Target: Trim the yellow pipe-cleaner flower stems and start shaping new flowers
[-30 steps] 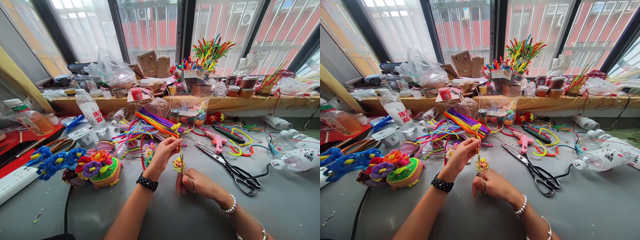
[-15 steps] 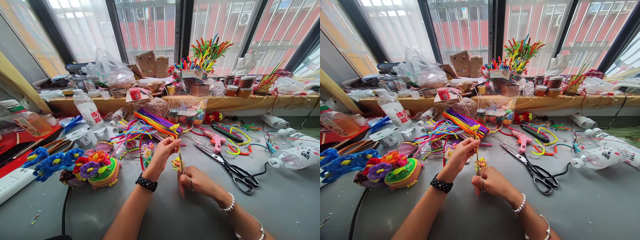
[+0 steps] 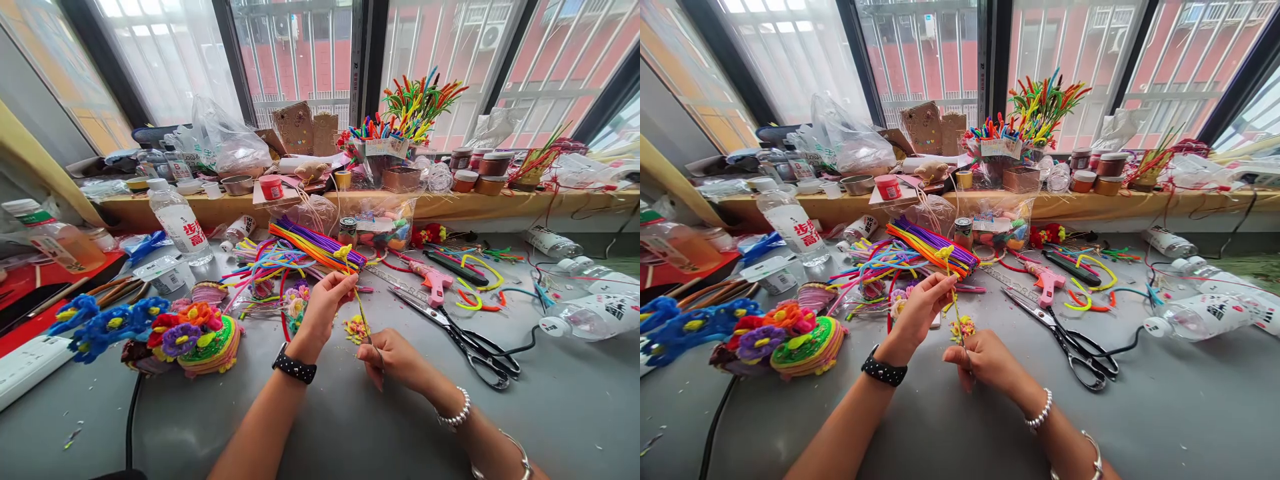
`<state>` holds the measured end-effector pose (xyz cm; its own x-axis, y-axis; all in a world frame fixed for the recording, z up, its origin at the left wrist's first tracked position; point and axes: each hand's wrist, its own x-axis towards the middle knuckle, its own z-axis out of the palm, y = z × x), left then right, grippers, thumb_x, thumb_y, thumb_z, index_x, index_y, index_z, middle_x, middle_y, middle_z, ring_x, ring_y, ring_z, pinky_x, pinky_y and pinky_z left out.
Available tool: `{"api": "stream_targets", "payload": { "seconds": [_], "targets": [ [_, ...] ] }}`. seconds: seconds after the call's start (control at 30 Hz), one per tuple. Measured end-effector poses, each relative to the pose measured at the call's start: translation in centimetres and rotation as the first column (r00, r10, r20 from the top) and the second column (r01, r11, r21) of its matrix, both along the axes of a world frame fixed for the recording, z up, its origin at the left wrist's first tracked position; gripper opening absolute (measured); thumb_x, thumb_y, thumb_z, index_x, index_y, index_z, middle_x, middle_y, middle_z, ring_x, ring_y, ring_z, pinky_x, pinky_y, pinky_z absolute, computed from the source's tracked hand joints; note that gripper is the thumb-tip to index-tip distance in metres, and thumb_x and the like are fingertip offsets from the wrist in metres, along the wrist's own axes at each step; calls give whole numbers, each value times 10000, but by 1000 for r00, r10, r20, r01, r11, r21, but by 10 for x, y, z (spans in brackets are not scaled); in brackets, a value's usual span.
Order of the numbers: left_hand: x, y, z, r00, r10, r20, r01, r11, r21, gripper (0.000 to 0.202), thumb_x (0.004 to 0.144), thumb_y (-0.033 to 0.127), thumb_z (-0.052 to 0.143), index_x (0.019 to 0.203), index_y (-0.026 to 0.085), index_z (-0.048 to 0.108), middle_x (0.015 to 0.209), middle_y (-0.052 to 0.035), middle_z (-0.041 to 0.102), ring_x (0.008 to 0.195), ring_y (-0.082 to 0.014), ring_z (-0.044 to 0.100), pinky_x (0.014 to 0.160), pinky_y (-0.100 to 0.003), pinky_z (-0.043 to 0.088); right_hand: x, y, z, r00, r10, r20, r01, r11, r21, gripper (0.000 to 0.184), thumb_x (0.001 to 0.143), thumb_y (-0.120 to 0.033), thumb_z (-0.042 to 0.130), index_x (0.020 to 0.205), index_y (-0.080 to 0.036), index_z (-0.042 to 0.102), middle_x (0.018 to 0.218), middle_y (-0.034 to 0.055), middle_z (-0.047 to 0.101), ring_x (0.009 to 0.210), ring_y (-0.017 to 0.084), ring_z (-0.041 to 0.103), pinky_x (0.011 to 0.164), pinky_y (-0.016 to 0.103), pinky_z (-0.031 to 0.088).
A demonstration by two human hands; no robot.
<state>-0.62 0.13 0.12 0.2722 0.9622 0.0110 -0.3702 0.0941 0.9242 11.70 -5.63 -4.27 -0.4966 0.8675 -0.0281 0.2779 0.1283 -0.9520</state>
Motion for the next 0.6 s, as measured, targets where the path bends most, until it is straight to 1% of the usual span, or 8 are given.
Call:
{"api": "stream_targets", "payload": {
  "seconds": [0.13, 0.23, 0.3, 0.47, 0.6],
  "targets": [
    [-1, 0, 2, 1000, 7, 8, -7, 1000, -12, 212, 606, 278, 630, 564, 140, 475, 539, 54, 440, 506, -34, 400, 519, -167, 314, 2, 0, 4, 1000, 27, -3, -27, 999, 34, 698, 709, -666, 241, 352, -120, 493, 329, -11, 378, 352, 55, 331, 399, 192, 281],
    [-2, 0, 2, 1000, -15, 0, 15, 1000, -17, 220, 603, 284, 631, 554, 141, 472, 532, 54, 444, 502, -34, 398, 519, -168, 310, 4, -2, 10, 997, 79, 18, -80, 994, 70, 754, 697, -691, 153, 454, -103, 557, 404, 1, 411, 398, 65, 356, 404, 194, 284],
    [-1, 0, 1, 999, -42, -16, 42, 999, -19, 225, 595, 290, 636, 553, 143, 472, 528, 53, 448, 497, -35, 398, 519, -171, 311, 4, -3, 13, 991, 122, 53, -126, 989, 76, 771, 687, -701, 130, 515, -98, 580, 442, 5, 431, 407, 66, 361, 404, 194, 289],
    [0, 0, -2, 993, -104, -48, 104, 995, -10, 240, 590, 310, 636, 549, 141, 471, 534, 47, 448, 495, -40, 395, 519, -177, 314, 5, -5, 15, 977, 196, 78, -202, 976, 78, 754, 686, -699, 147, 551, -96, 580, 488, 8, 456, 409, 62, 363, 412, 194, 301],
    [1, 0, -3, 991, -113, -65, 113, 994, -12, 234, 596, 309, 632, 564, 139, 474, 544, 46, 443, 498, -39, 391, 526, -178, 319, 5, -6, 16, 976, 209, 57, -213, 974, 77, 739, 678, -703, 170, 567, -98, 580, 472, -13, 409, 420, 66, 350, 417, 195, 297]
  ]
}}
